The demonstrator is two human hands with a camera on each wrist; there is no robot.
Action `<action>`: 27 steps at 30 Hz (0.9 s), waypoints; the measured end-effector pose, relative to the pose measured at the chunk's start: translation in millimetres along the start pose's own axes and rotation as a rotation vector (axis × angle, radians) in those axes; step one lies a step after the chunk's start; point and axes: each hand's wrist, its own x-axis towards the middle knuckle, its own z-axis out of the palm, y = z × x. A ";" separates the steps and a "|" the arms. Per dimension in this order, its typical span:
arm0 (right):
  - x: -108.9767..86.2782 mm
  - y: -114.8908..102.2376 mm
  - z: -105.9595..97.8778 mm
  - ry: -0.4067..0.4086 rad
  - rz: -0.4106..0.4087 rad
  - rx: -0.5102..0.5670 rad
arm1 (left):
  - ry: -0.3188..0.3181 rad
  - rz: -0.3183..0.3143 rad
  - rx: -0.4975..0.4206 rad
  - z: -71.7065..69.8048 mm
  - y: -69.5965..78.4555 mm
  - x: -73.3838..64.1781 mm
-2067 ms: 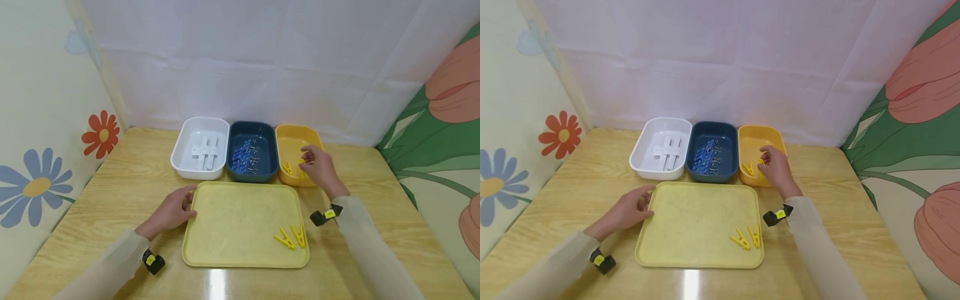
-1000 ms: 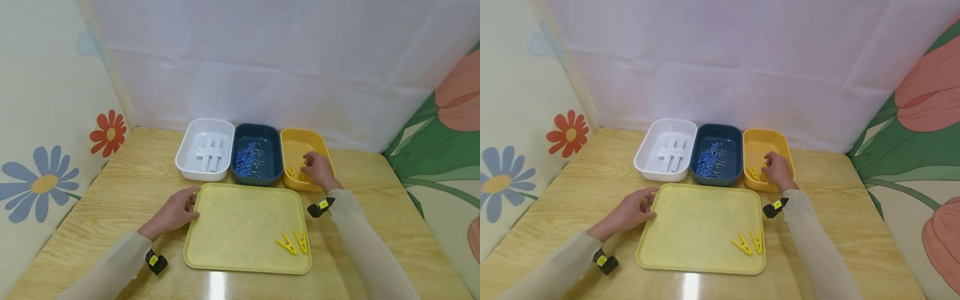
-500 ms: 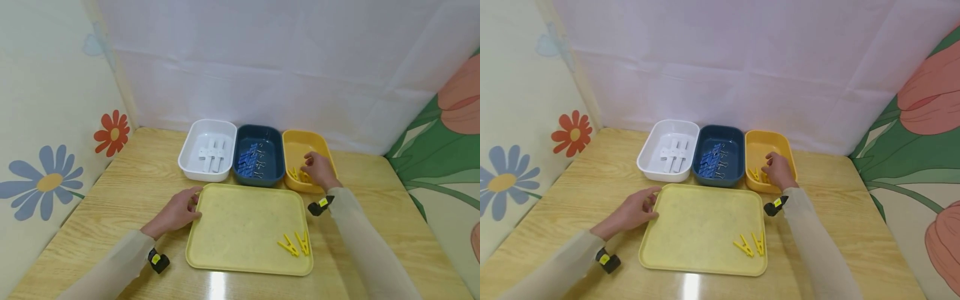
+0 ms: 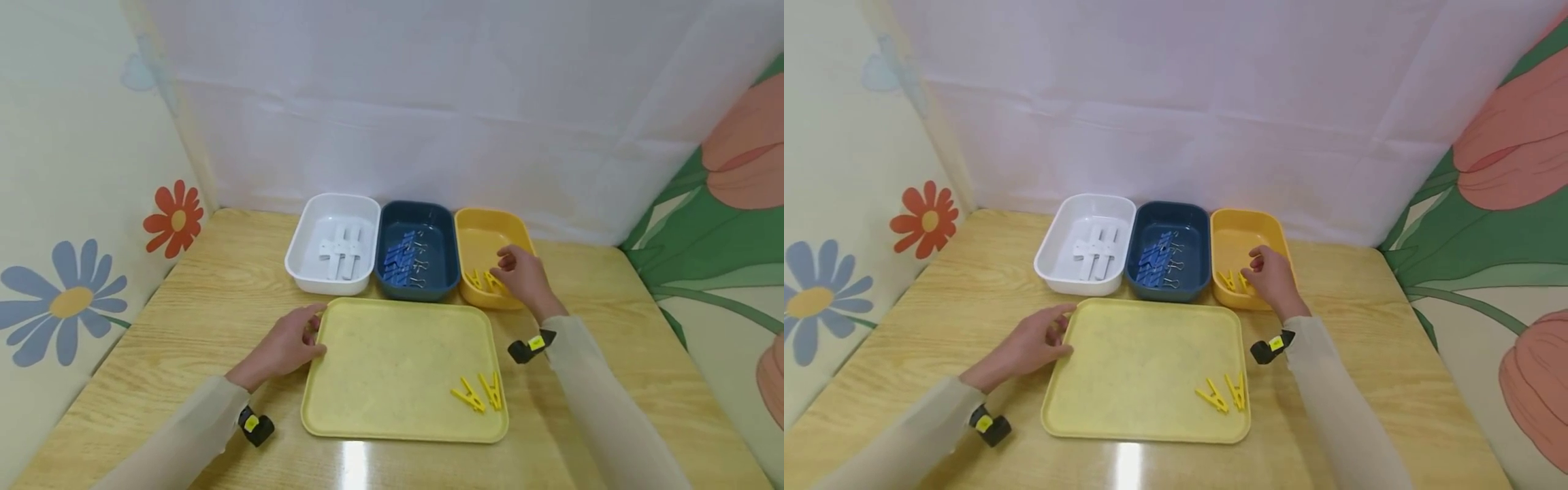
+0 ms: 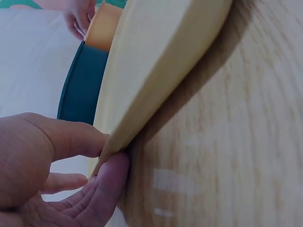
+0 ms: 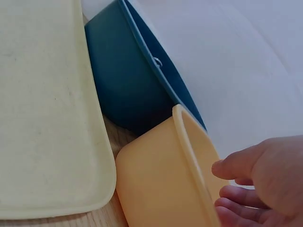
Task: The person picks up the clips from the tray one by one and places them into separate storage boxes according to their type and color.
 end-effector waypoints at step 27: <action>-57.0 -19.6 -12.6 -0.010 -0.055 0.059 | 0.002 0.029 0.022 0.6 1.2 -0.8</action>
